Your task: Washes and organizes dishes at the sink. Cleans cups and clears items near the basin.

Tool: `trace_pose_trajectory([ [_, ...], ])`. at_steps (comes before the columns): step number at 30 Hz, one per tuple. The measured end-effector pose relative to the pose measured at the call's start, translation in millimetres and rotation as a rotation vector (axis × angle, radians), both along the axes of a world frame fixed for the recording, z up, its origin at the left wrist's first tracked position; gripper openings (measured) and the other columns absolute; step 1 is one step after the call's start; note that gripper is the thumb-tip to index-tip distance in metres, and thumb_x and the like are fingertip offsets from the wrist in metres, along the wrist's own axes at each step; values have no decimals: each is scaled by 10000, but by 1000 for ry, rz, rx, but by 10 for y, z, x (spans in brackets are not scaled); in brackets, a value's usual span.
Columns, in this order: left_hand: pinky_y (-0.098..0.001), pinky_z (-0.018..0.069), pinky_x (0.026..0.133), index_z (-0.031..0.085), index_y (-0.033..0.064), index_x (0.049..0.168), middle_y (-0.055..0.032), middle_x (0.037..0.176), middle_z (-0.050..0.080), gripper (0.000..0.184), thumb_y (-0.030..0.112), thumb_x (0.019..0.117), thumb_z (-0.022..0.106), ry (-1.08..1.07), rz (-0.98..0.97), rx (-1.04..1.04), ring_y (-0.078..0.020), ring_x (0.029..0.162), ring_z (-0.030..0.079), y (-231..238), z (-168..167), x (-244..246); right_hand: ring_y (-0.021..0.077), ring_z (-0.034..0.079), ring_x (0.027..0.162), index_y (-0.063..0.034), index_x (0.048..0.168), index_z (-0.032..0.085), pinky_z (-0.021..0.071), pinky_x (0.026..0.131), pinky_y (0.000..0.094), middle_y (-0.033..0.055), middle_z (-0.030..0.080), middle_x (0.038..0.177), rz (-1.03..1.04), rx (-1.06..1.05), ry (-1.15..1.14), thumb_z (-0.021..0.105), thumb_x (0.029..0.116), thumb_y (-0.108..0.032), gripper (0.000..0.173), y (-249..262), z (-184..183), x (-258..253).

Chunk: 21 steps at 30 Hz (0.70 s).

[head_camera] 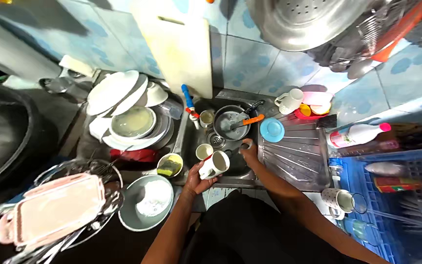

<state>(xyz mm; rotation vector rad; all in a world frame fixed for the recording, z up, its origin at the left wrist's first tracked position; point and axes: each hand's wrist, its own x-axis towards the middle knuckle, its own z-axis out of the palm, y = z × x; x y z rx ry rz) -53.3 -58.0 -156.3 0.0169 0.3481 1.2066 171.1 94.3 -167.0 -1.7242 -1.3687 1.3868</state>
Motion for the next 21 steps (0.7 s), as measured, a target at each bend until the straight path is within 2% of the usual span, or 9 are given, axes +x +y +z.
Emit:
trace_pose_trajectory([
  [2, -527, 611, 801, 681, 126, 1229, -211, 1163, 702, 564, 446, 783, 812, 25, -9, 0, -366, 1003, 714, -1, 5, -2, 325, 620, 1213, -24, 1401, 532, 556, 989, 504, 217, 595, 1368, 154, -11, -42, 760, 720, 58, 723, -59, 84, 40],
  [4, -521, 613, 797, 681, 127, 1225, -208, 1156, 705, 569, 453, 778, 817, 46, -14, -4, -361, 1001, 716, -6, -1, -11, 293, 591, 1284, -44, 1405, 550, 509, 1081, 475, 182, 602, 1394, 303, 72, -133, 749, 728, 58, 712, -146, 97, 43],
  [6, -521, 615, 789, 684, 128, 1217, -208, 1147, 707, 573, 458, 769, 819, 50, -19, -11, -362, 990, 718, -7, -4, -13, 294, 575, 1310, -50, 1416, 540, 481, 1117, 463, 180, 598, 1401, 414, 156, -193, 734, 743, 77, 712, -260, 85, 14],
  [9, -519, 617, 782, 678, 119, 1223, -217, 1153, 703, 582, 448, 766, 823, 42, -13, -8, -365, 988, 718, -6, -9, -9, 330, 581, 1299, -35, 1448, 492, 490, 1104, 490, 197, 587, 1404, 538, 239, -276, 785, 703, 72, 807, -388, 115, -26],
  [14, -510, 617, 780, 699, 120, 1195, -214, 1136, 711, 556, 447, 763, 827, 31, -20, -18, -363, 976, 723, -10, -1, 0, 356, 537, 1334, -21, 1422, 517, 438, 1150, 475, 215, 574, 1402, 673, 349, -379, 834, 634, 72, 854, -375, 124, -26],
  [16, -514, 618, 779, 701, 123, 1194, -214, 1141, 710, 548, 441, 766, 827, 34, -13, -23, -364, 980, 724, -17, 11, 1, 384, 519, 1348, -44, 1448, 491, 447, 1141, 489, 240, 531, 1438, 680, 339, -406, 858, 593, 75, 938, -352, 84, -20],
  [18, -516, 621, 769, 705, 124, 1183, -214, 1132, 714, 548, 435, 751, 839, 44, 0, -39, -367, 974, 726, -5, 32, 17, 406, 472, 1394, -91, 1513, 435, 450, 1138, 513, 263, 435, 1526, 682, 276, -440, 881, 576, 42, 1046, -334, 146, 24],
  [19, -519, 621, 768, 702, 124, 1187, -213, 1135, 713, 559, 438, 746, 843, 51, 6, -41, -369, 976, 725, -2, 24, 20, 402, 460, 1407, -120, 1532, 425, 458, 1131, 519, 260, 397, 1558, 670, 240, -458, 864, 597, 24, 1043, -334, 231, 61],
  [21, -522, 620, 772, 698, 132, 1192, -206, 1138, 713, 569, 450, 741, 841, 61, 10, -38, -364, 980, 724, -3, -17, 10, 371, 540, 1339, -129, 1500, 477, 511, 1069, 531, 223, 446, 1540, 578, 222, -464, 770, 708, 3, 855, -280, 511, 171],
])
